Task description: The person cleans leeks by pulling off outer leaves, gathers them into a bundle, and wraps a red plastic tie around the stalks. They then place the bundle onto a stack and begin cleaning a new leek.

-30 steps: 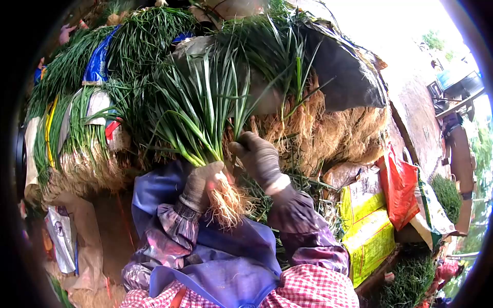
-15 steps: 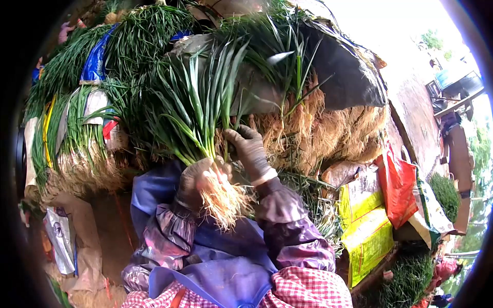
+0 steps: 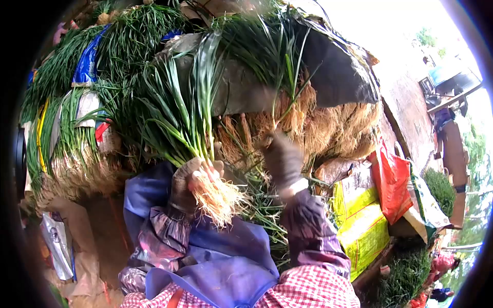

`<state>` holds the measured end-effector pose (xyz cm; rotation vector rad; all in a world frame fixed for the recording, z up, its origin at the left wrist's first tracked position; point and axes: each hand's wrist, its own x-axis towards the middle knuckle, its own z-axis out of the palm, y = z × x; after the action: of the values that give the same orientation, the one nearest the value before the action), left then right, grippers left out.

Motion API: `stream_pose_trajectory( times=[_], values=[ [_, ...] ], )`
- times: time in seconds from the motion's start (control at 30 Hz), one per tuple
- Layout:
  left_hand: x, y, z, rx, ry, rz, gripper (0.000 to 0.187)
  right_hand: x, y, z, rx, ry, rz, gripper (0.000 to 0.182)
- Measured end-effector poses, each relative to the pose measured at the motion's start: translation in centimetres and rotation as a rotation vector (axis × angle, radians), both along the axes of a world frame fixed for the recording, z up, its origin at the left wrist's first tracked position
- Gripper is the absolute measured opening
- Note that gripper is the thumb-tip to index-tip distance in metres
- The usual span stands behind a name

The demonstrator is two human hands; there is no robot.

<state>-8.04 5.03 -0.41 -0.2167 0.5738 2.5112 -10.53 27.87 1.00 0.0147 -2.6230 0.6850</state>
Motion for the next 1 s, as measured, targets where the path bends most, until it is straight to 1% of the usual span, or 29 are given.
stream_pose_trajectory(
  times=[0.03,0.07,0.1,0.17,0.2,0.23,0.3,0.33,0.37,0.4,0.43,0.5,0.53,0.6,0.63,0.67,0.7,0.77,0.83,0.87,0.9,0.93,0.97,1.0],
  values=[
    [0.0,0.3,0.3,-0.004,0.020,0.011,0.043,-1.4,0.5,1.6,0.147,0.002,-0.176,0.025],
    [0.1,0.3,0.6,0.080,-0.005,-0.005,0.046,-2.9,1.1,1.7,0.211,0.005,-0.189,0.024],
    [0.1,0.5,0.9,0.037,-0.006,0.000,0.045,-4.1,1.6,1.4,0.277,0.008,-0.200,0.024],
    [0.1,0.6,1.6,-0.051,-0.014,0.025,0.044,-5.6,2.0,-1.7,0.261,-0.080,-0.087,0.024],
    [0.2,0.8,2.5,-0.014,-0.084,0.034,0.042,-4.6,0.4,-1.1,0.283,-0.004,-0.009,0.022],
    [-0.1,0.2,0.3,0.048,0.045,0.029,0.039,-3.2,-1.1,-0.6,0.292,0.096,0.079,0.026],
    [0.1,-0.1,-0.2,-0.004,0.042,-0.025,0.035,0.2,-4.7,1.2,0.340,-0.193,0.152,0.024],
    [0.0,-0.1,-0.6,0.002,-0.025,-0.043,0.034,1.4,-5.8,1.1,0.345,-0.273,0.236,0.023],
    [0.0,-0.2,-0.9,-0.052,-0.006,-0.040,0.034,2.3,-6.3,1.2,0.352,-0.349,0.314,0.022],
    [0.0,-0.1,-1.4,-0.055,0.011,-0.026,0.034,2.8,-5.6,1.9,0.200,-0.299,0.474,0.017],
    [0.0,-0.1,-1.6,-0.056,0.029,-0.008,0.034,2.6,-4.5,3.2,0.115,-0.322,0.613,0.017],
    [0.1,-0.1,-0.7,-0.005,-0.026,0.001,0.034,2.0,-3.4,3.3,-0.880,-0.739,0.547,0.020],
    [0.1,0.1,-0.3,0.024,-0.053,0.006,0.034,1.4,-2.7,3.7,-1.051,-0.847,0.482,0.025],
    [0.4,0.2,-0.1,0.079,-0.013,-0.002,0.035,-0.5,-2.5,-1.8,-1.237,-0.758,0.359,0.027],
    [0.5,0.0,-0.1,0.099,0.008,-0.004,0.035,-1.1,-3.3,-3.4,-1.340,-0.713,0.291,0.028],
    [0.2,-0.7,-1.2,0.188,-0.006,-0.101,0.036,-0.8,-4.5,-2.1,-1.656,-0.832,0.422,0.030],
    [0.2,-0.5,-1.2,0.189,-0.006,-0.103,0.036,-1.2,-5.2,-2.6,-1.711,-0.857,0.497,0.029],
    [0.0,-0.3,-1.1,0.199,0.004,-0.107,0.037,-1.0,-6.7,-2.7,-1.917,-0.678,0.707,0.027],
    [-0.1,-0.3,-1.3,0.212,0.025,-0.081,0.038,-1.3,-7.4,-2.9,-1.901,-0.638,0.545,0.028],
    [-0.2,-0.1,-1.7,0.228,0.030,-0.079,0.039,-1.3,-8.2,-1.8,-1.773,-0.511,0.323,0.020],
    [-0.4,-0.1,-2.0,0.247,0.038,-0.075,0.039,-1.5,-8.2,-2.5,-1.516,-0.434,0.174,0.013],
    [-0.4,-0.3,-2.2,0.254,0.072,-0.104,0.040,-1.8,-7.4,-4.1,-1.407,-0.271,0.138,0.011],
    [0.2,-0.6,-1.1,0.193,0.032,-0.099,0.036,-2.3,-6.3,-5.7,-1.295,-0.107,0.105,0.010],
    [0.1,-0.5,-1.2,0.219,0.028,-0.101,0.040,-2.2,-4.8,-5.8,-1.219,-0.151,0.190,0.008]
  ],
)
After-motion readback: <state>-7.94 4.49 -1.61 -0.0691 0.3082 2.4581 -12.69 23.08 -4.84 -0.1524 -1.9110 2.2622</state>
